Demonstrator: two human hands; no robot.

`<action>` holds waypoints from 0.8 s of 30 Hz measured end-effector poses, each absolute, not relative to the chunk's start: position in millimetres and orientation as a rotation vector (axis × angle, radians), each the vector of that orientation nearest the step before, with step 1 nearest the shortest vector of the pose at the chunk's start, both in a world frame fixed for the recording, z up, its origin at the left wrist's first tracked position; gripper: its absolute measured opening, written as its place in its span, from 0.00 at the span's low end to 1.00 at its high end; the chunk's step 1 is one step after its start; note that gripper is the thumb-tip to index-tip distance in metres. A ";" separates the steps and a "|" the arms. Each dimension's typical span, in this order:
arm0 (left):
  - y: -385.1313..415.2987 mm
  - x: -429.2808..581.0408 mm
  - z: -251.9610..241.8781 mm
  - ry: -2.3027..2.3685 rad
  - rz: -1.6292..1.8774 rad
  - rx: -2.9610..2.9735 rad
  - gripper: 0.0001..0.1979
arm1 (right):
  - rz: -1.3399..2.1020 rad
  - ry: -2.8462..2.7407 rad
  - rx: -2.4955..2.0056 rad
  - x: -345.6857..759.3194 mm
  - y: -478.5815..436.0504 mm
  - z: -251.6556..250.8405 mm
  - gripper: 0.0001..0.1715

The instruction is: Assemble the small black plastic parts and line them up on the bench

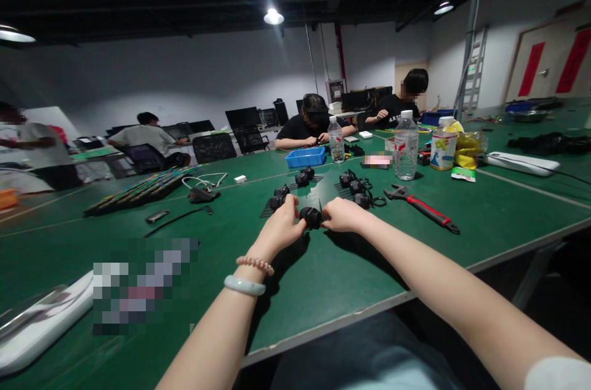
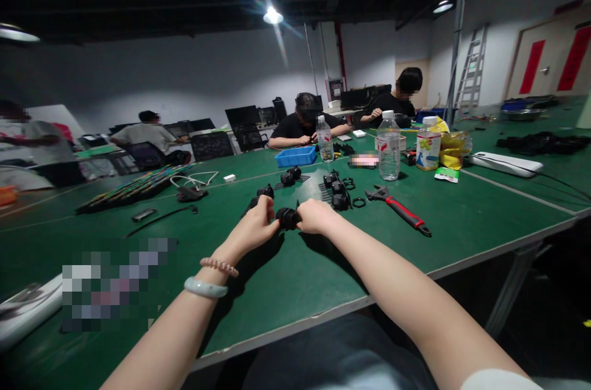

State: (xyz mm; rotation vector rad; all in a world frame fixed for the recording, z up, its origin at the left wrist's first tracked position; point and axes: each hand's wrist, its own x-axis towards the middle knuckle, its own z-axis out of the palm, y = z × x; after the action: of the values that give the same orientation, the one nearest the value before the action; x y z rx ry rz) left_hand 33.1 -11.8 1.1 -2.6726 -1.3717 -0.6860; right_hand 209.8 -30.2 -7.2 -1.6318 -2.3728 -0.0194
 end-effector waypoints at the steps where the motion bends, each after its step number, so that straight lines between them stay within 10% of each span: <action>1: -10.4 32.3 0.3 -1.344 -0.723 -2.675 0.16 | -0.007 -2.355 -1.611 211.7 -26.2 -9.7 0.18; 14: -1.8 33.9 -9.7 -1.282 -0.844 -2.893 0.27 | 0.292 -2.176 -1.269 222.2 6.4 -31.3 0.48; 24: 1.0 35.2 -13.8 -1.240 -0.886 -2.971 0.25 | 0.401 -2.169 -1.147 225.5 9.5 -34.9 0.43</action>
State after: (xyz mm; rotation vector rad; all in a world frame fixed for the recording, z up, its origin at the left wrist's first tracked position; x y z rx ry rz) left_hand 35.2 1.0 -13.8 -2.9708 -1.2398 -0.8862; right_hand 225.5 9.5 -34.9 -1.1467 -2.1689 0.4012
